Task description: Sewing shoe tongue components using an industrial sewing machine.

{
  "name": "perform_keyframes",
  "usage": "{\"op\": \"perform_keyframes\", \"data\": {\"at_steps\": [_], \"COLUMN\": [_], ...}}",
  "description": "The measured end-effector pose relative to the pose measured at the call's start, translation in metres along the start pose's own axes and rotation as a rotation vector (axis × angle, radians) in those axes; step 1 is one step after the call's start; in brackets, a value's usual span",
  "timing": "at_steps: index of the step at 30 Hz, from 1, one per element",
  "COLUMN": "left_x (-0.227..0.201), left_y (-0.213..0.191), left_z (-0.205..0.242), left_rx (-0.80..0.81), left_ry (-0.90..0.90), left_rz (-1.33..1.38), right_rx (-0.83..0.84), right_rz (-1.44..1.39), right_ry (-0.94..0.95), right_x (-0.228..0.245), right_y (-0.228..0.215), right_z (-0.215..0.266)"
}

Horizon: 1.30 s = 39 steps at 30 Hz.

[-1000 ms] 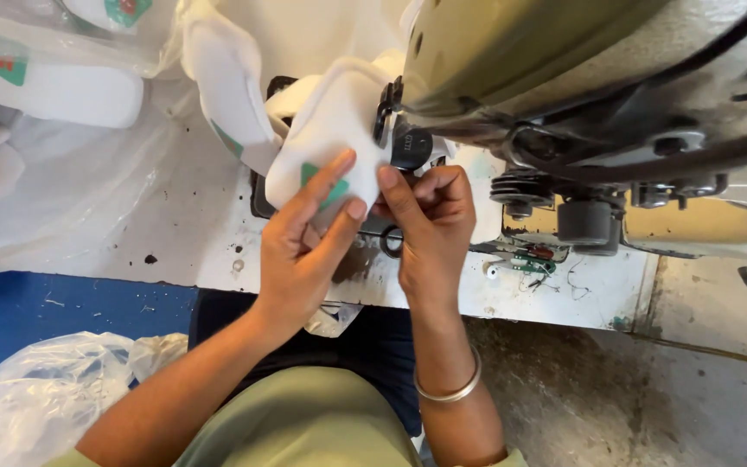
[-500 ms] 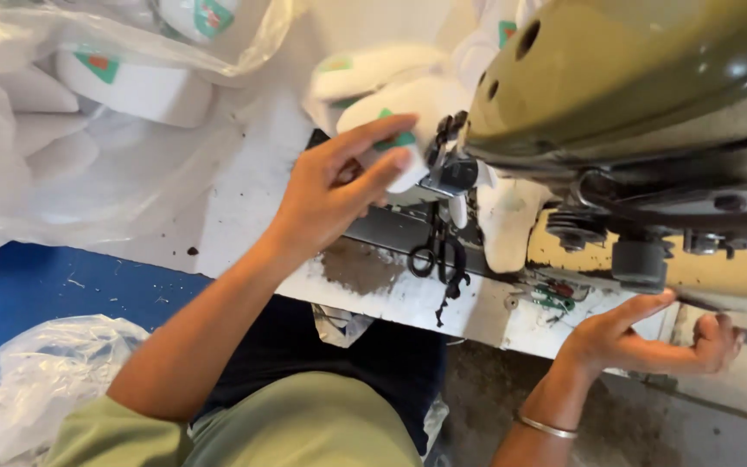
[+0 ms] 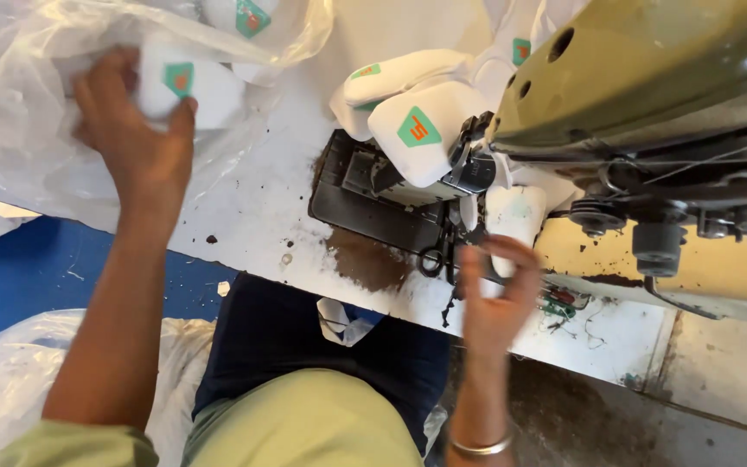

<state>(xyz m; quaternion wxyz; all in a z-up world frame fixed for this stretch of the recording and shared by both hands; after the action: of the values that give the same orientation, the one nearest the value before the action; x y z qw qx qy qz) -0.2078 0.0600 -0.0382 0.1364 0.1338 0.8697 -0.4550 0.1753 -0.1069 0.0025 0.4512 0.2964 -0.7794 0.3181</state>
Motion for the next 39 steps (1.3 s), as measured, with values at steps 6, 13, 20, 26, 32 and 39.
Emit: {"op": "perform_keyframes", "data": {"at_steps": [6, 13, 20, 26, 32, 39], "left_x": [-0.078, -0.143, -0.21, -0.242, -0.241, -0.237], "left_y": [-0.049, -0.035, -0.036, -0.015, 0.012, 0.027], "left_z": [0.068, 0.136, 0.131, 0.104, 0.062, 0.047], "left_rx": [0.353, 0.528, 0.897, 0.82, 0.8, 0.925], "left_ry": [-0.32, -0.524, -0.02, -0.102, -0.183, -0.142], "left_rz": [1.237, 1.506, 1.384, 1.265, 1.236, 1.311], "right_rx": [0.398, 0.429, 0.338, 0.327, 0.21, -0.455], "right_rz": [0.012, -0.57, -0.681, -0.4, -0.713, 0.474], "right_ry": [0.117, 0.684, 0.707, 0.666, 0.44, -0.696], "right_x": [0.017, -0.015, -0.032, -0.024, -0.033, -0.012], "right_y": [0.056, 0.043, 0.005, 0.009, 0.027, -0.162], "right_z": [0.039, 0.07, 0.048, -0.017, -0.054, -0.08]}}
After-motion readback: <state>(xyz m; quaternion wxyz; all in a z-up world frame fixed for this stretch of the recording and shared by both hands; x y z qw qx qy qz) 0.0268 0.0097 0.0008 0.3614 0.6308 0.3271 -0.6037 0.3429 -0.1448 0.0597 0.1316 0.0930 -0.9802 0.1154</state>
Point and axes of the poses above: each hand's wrist, its own z-axis away from the middle knuckle, its own y-axis out of the palm, x = y × z, the point moved 6 cm from there along -z, towards the middle knuckle, and after that the axes turned 5 degrees about -z, right-handed, at the moved point
